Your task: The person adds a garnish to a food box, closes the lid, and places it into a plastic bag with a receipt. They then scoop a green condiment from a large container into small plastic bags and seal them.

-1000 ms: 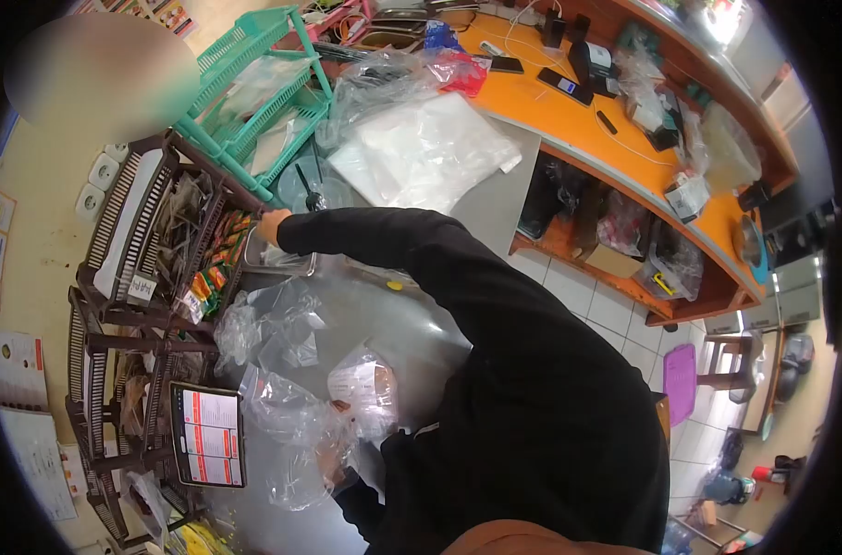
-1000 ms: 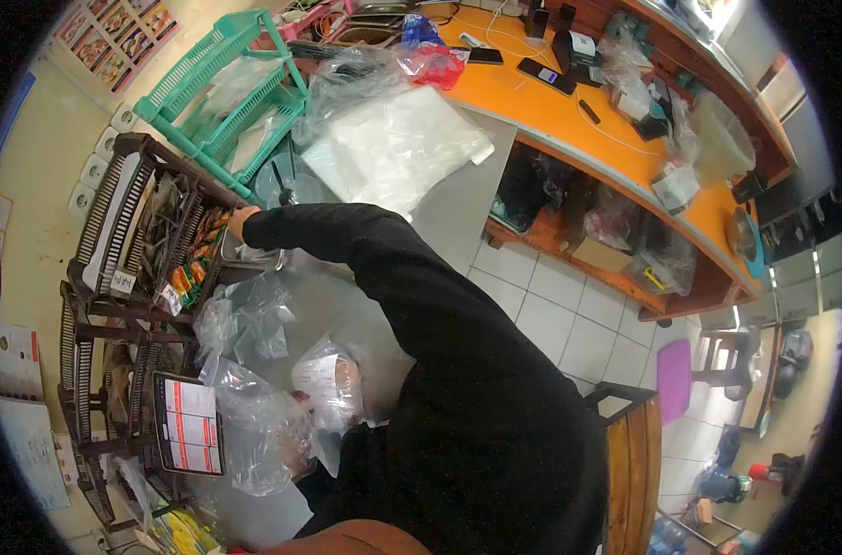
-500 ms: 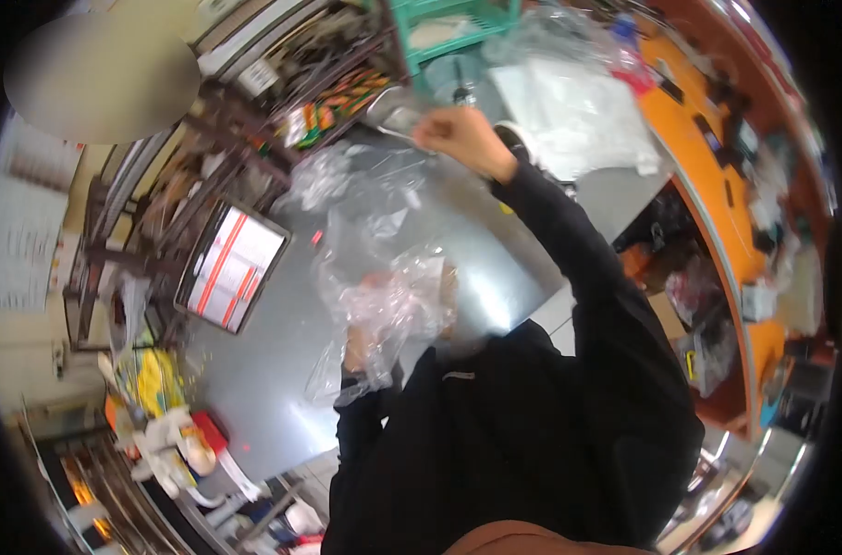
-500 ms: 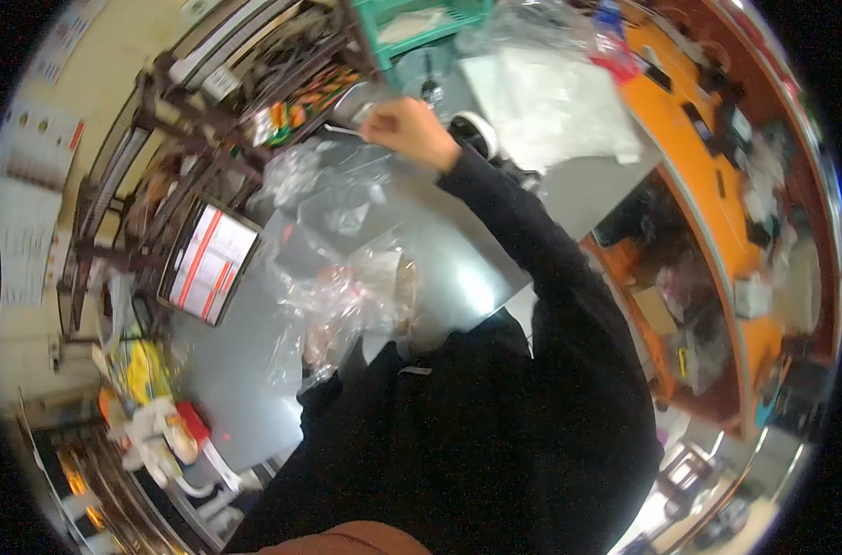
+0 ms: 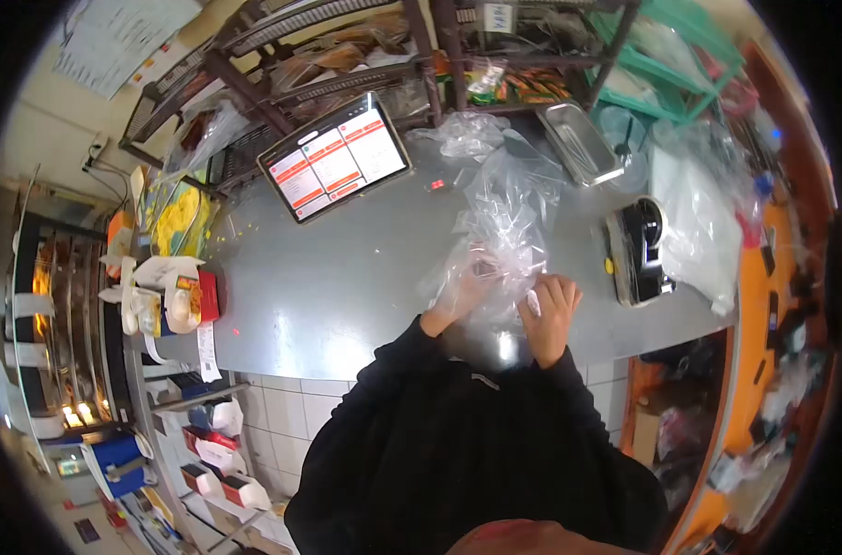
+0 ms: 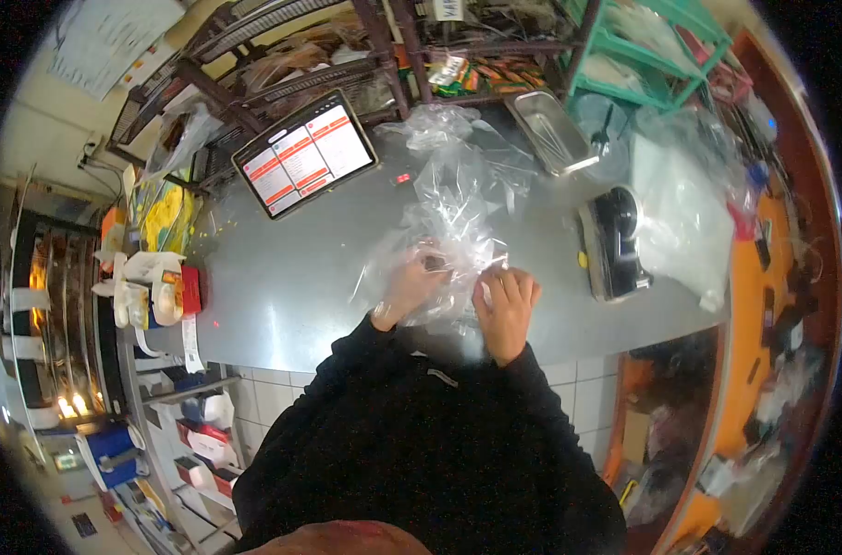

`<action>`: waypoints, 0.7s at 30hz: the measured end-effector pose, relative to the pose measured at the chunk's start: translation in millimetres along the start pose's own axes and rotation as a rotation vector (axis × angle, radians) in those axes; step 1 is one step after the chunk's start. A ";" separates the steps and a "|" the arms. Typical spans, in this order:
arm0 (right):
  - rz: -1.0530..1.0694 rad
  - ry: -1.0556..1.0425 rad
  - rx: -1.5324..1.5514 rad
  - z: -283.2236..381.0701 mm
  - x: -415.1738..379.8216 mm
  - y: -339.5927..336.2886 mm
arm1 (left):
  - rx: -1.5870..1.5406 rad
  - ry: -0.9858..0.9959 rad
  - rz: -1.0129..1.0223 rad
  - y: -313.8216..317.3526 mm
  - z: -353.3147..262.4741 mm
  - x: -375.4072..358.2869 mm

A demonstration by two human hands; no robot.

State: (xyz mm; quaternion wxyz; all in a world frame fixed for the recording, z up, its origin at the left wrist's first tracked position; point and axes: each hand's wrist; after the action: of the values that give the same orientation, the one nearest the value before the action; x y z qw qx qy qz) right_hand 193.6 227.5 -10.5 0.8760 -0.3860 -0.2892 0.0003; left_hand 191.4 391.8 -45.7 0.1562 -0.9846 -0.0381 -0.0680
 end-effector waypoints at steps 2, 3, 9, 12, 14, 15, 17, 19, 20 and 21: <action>-0.002 -0.069 0.047 -4.6 -7.6 1.4 | 0.238 0.435 -0.297 11.5 -1.1 1.2; 0.022 -0.139 0.071 -7.8 -7.1 3.7 | 0.214 0.237 -0.248 9.7 -10.9 3.5; 0.281 -0.454 0.088 -16.0 19.7 3.5 | -0.112 -0.025 -0.192 9.5 -40.1 1.4; 0.226 -0.233 0.238 -18.3 24.0 12.9 | -0.213 0.111 -0.177 8.4 -26.6 -8.3; 0.211 -0.075 0.301 -13.9 26.3 13.2 | -0.365 0.105 -0.150 4.4 -22.8 -11.4; 0.203 -0.075 0.304 -12.2 26.7 13.2 | -0.377 0.106 -0.145 3.0 -18.6 -12.2; 0.195 -0.068 0.300 -11.9 27.3 12.9 | -0.413 0.097 -0.133 4.2 -7.8 -13.0; 0.207 -0.057 0.311 -14.1 26.7 12.8 | -0.588 0.107 -0.147 8.0 -2.4 -13.3; 0.208 -0.066 0.314 -14.7 27.9 12.5 | -0.668 0.116 -0.157 9.3 -0.9 -13.4; 0.208 -0.077 0.321 -15.3 28.5 12.2 | -0.691 0.105 -0.163 10.0 -1.9 -14.4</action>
State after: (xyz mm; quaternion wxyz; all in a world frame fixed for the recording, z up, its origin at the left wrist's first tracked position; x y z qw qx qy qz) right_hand 227.8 232.1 -12.5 0.9099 -0.2688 -0.2771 0.1519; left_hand 177.9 380.9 -49.1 -0.1900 -0.9682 -0.0833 -0.1397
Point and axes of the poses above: each hand's wrist, its own x-axis towards the middle knuckle, its own y-axis out of the palm, z = x × y, and after that the axes turned 6 degrees about y, right-handed
